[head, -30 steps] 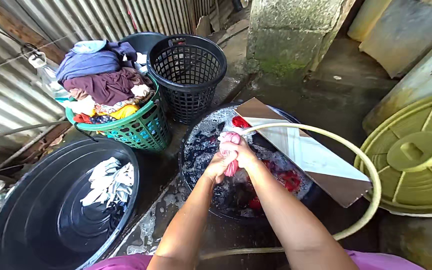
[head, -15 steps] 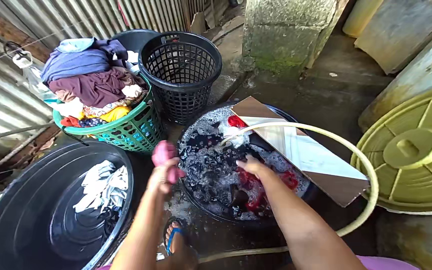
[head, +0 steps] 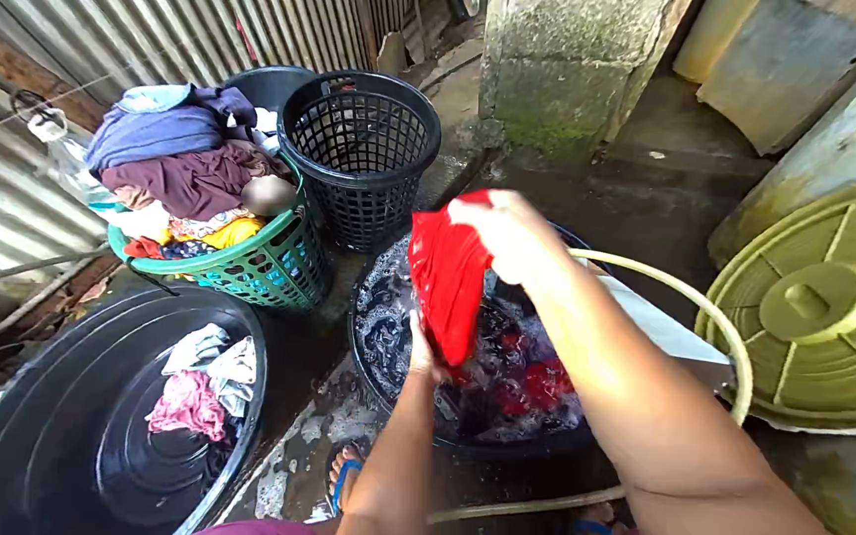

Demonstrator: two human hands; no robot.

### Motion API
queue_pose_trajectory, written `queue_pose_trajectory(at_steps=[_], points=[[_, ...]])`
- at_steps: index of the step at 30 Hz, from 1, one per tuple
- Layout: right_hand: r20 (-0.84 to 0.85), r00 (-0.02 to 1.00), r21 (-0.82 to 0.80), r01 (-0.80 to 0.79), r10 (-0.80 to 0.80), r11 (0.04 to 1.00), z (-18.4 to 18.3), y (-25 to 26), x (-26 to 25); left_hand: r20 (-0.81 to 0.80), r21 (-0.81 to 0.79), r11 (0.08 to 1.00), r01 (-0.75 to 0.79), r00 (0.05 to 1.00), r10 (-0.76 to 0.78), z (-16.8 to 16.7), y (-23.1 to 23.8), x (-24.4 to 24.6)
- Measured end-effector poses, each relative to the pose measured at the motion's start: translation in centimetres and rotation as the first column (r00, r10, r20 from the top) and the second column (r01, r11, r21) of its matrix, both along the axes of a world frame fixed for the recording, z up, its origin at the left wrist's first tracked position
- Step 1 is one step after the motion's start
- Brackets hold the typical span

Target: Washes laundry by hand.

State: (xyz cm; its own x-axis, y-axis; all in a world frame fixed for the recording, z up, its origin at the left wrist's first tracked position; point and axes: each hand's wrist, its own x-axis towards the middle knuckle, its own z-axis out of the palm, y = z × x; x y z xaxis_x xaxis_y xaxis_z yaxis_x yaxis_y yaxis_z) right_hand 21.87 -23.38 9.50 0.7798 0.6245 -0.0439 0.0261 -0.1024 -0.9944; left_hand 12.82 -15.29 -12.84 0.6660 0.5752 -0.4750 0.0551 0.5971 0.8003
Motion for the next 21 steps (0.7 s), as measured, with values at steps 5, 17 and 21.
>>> queue_pose_trajectory(at_steps=[5, 17, 21], points=[[-0.329, 0.941, 0.255, 0.171, -0.081, 0.952, -7.9, -0.4, 3.2, 0.286, 0.079, 0.979, -0.189, 0.945, 0.159, 5.2, 0.4, 1.5], [-0.314, 0.943, -0.246, 0.034, -0.113, 0.969, -16.2, 0.5, 3.3, -0.516, 0.827, 0.282, 0.487, 0.856, 0.035, 1.1, 4.8, 2.5], [-0.242, 0.929, -0.274, 0.209, -0.278, 0.939, -17.5, -0.4, 8.3, -0.784, 0.61, 0.432, 0.664, 0.585, 0.209, -0.1, 11.2, 0.9]])
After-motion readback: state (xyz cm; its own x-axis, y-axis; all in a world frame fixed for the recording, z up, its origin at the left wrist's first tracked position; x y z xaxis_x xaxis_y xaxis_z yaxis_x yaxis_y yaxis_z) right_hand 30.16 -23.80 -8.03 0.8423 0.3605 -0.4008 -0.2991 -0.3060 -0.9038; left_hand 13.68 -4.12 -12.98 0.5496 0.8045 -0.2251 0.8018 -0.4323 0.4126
